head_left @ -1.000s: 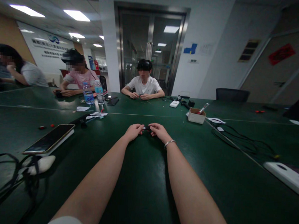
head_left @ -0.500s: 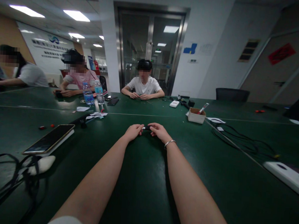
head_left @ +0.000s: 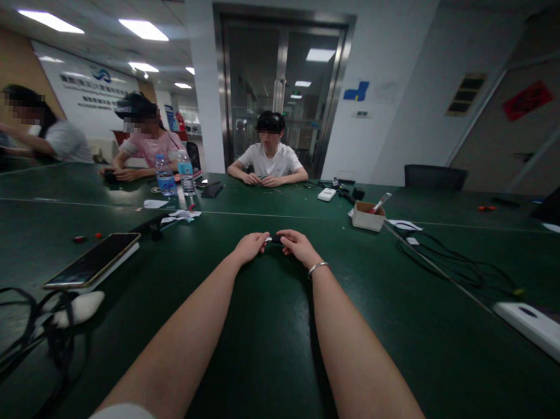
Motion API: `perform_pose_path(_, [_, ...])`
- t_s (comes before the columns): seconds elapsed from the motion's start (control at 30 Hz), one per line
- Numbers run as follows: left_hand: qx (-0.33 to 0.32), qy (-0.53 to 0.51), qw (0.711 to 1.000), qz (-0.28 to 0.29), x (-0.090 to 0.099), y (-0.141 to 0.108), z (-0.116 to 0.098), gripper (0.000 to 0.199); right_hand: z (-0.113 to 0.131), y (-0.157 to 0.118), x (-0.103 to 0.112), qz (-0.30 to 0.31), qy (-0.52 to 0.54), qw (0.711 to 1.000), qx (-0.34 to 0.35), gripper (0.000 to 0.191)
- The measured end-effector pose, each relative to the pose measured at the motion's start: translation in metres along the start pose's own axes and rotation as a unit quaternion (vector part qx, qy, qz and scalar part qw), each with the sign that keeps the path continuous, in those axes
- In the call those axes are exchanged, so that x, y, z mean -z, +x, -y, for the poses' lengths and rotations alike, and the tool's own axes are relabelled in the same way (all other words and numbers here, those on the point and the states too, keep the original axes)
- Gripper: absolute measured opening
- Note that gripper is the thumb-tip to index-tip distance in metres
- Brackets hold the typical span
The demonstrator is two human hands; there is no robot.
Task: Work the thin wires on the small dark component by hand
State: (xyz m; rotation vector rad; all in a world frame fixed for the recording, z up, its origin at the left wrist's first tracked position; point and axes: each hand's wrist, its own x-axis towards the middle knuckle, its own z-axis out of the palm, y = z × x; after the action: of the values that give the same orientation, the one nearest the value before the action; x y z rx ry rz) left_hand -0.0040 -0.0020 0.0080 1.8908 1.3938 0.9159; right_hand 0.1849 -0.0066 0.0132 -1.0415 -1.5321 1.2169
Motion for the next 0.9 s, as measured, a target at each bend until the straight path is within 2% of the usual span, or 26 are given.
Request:
perform_pose_path(0.43, [-0.010,-0.025,1.000,0.004,-0.002,0.002,0.003,0.048,0.003,-0.002,-0.001,0.003,0.018,1.000,0.005,0.022])
perform_pose_path(0.67, [-0.026,-0.030,0.999,-0.001,-0.004,0.004,0.008,0.036,0.004,0.001,-0.003,-0.032,0.016,0.999,-0.019,0.014])
perform_pose_path(0.9, [-0.049,-0.075,0.995,-0.031,-0.008,0.003,0.010,0.030,0.000,0.005,-0.003,-0.049,0.026,0.998,-0.037,0.009])
